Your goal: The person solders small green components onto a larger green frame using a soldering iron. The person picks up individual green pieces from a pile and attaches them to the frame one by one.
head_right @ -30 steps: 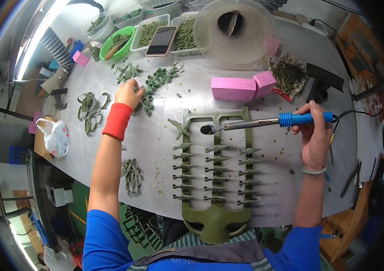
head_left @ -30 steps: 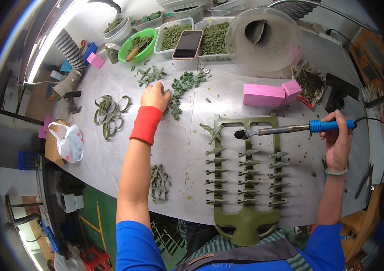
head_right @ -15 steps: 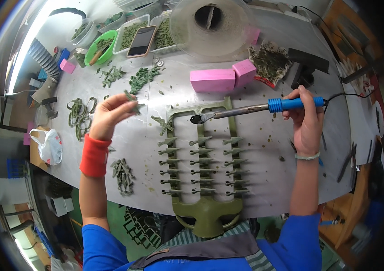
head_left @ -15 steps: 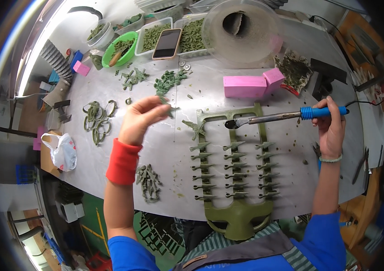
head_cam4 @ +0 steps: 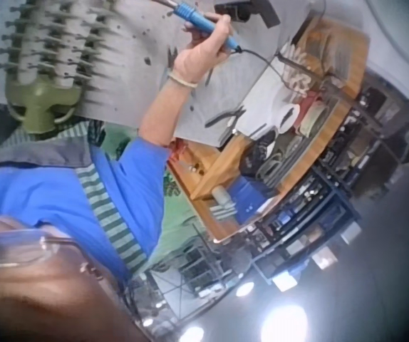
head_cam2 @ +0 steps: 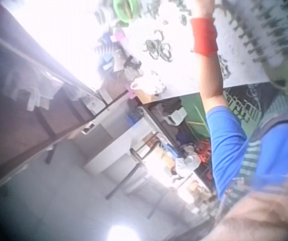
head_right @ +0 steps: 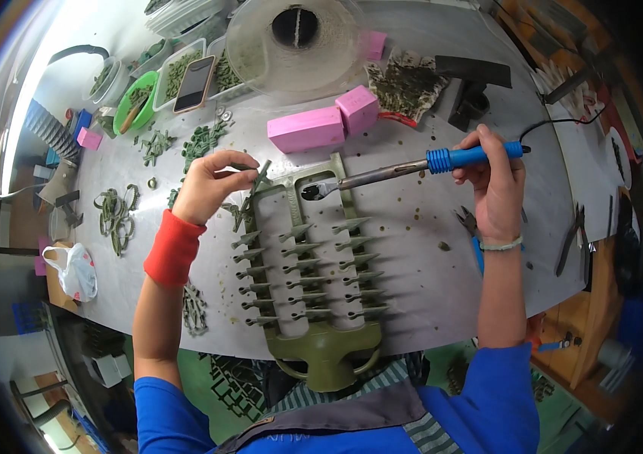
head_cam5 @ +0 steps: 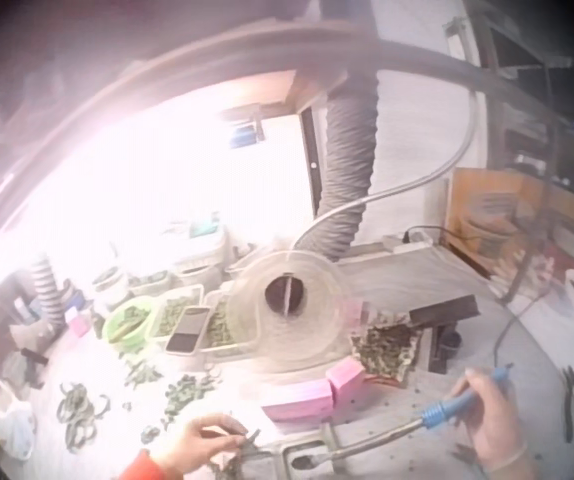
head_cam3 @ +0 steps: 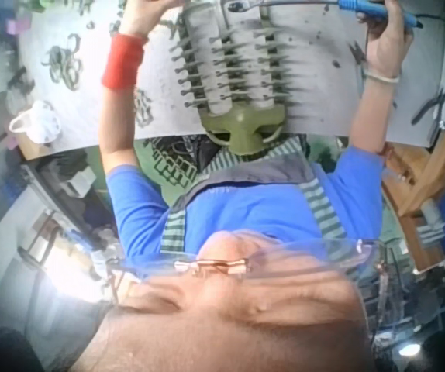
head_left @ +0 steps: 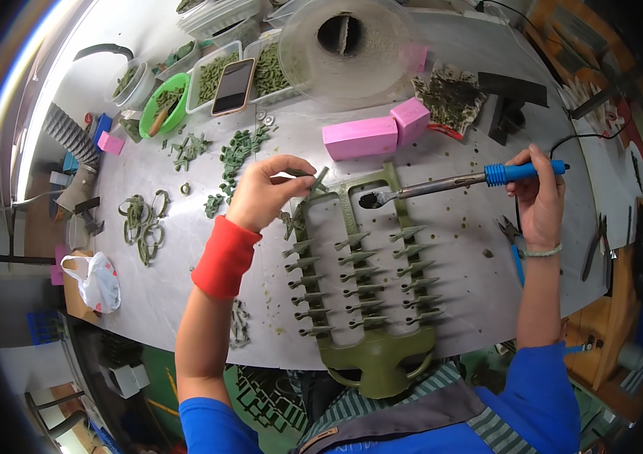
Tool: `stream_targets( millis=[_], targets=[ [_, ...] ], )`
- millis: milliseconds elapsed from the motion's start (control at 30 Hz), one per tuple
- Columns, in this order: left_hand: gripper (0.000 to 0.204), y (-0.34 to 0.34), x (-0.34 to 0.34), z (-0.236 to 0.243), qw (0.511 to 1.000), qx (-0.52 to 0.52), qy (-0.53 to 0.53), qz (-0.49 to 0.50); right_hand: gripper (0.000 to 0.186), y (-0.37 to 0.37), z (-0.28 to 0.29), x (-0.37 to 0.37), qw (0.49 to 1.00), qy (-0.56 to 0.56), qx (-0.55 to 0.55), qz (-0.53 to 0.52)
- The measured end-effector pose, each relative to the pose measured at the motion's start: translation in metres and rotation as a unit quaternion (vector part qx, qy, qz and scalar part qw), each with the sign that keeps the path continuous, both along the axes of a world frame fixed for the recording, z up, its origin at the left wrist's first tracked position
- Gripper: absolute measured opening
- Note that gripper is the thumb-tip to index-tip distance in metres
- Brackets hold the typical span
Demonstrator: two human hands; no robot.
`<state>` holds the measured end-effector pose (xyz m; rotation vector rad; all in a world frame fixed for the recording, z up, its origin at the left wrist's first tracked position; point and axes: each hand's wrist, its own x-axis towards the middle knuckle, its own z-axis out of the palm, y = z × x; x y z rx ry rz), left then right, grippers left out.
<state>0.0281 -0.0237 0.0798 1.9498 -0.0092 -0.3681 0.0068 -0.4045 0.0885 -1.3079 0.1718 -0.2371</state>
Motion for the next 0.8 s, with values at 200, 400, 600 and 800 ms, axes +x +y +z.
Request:
stream_targets(
  millis=[200,400,600,800],
  targets=[
    [0.022,0.056,0.022,-0.031,0.997,0.040,-0.024,0.068,0.028,0.001,0.001,-0.001,1.000,0.004,0.015,0.001],
    [0.021,0.077,0.015,-0.042,0.994,0.066,-0.016,0.081,0.027,0.001,0.000,-0.001,1.000,-0.004,0.013,0.000],
    [0.024,0.086,0.007,-0.039,0.963,0.181,-0.197,-0.021,0.027,0.005,-0.001,0.000,1.000,-0.004,0.013,0.007],
    [0.022,0.076,0.004,-0.033,0.867,0.362,-0.336,-0.059,0.026,0.004,0.002,-0.003,1.000,-0.008,0.005,0.002]
  ],
)
